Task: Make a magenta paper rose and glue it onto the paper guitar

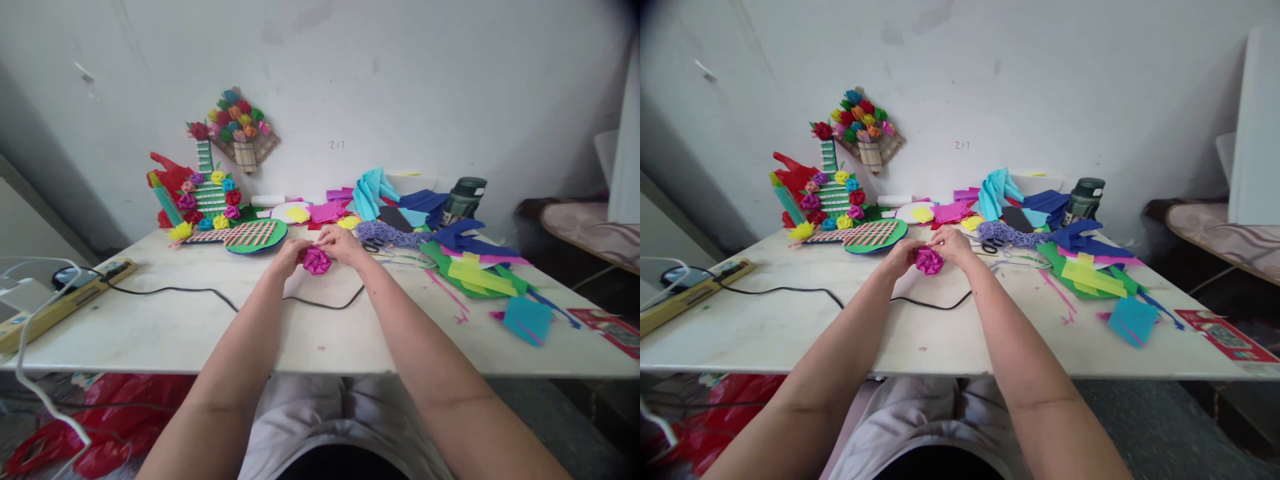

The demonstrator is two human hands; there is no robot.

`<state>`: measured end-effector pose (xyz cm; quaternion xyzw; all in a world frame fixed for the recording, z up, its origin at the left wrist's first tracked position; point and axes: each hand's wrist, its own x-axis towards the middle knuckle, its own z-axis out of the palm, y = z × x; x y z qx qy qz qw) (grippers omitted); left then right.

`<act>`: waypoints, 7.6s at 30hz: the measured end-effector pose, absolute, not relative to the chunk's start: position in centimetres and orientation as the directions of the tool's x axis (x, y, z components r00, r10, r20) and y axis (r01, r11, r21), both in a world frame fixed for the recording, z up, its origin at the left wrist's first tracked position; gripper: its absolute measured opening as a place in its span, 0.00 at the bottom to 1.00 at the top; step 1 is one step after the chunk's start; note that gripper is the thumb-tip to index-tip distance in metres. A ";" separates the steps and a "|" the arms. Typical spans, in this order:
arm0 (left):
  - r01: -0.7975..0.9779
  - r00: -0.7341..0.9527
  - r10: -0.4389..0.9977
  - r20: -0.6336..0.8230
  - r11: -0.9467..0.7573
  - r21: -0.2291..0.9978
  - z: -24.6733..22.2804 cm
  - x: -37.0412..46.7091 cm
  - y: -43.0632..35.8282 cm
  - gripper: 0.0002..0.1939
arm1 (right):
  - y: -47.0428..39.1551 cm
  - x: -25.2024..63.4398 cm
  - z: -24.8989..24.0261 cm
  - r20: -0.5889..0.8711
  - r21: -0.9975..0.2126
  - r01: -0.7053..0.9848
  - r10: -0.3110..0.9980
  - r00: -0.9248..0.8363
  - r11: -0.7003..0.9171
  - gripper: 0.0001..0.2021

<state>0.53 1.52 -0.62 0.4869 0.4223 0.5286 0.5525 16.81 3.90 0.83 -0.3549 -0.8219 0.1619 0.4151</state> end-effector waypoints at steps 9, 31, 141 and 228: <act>-0.113 0.159 0.987 0.022 -0.004 0.994 0.0 0.2 0.8 0.10 | 3.5 17.1 1.1 0.533 -0.551 0.471 0.725 -0.436 0.688 0.05; -0.039 0.255 0.966 0.036 -0.027 0.999 0.2 -0.7 0.7 0.17 | 3.3 18.7 1.5 0.323 -0.561 0.532 0.759 -0.566 0.635 0.11; -0.043 0.032 0.847 0.531 -0.529 0.847 -0.9 -0.3 1.7 0.21 | 3.6 23.1 2.5 0.403 -0.517 0.673 0.844 -0.355 0.530 0.13; 0.172 -0.008 0.746 0.666 -0.655 0.736 -2.1 -0.9 3.2 0.20 | 3.0 23.3 1.5 0.221 -0.949 0.092 0.846 -0.484 0.300 0.16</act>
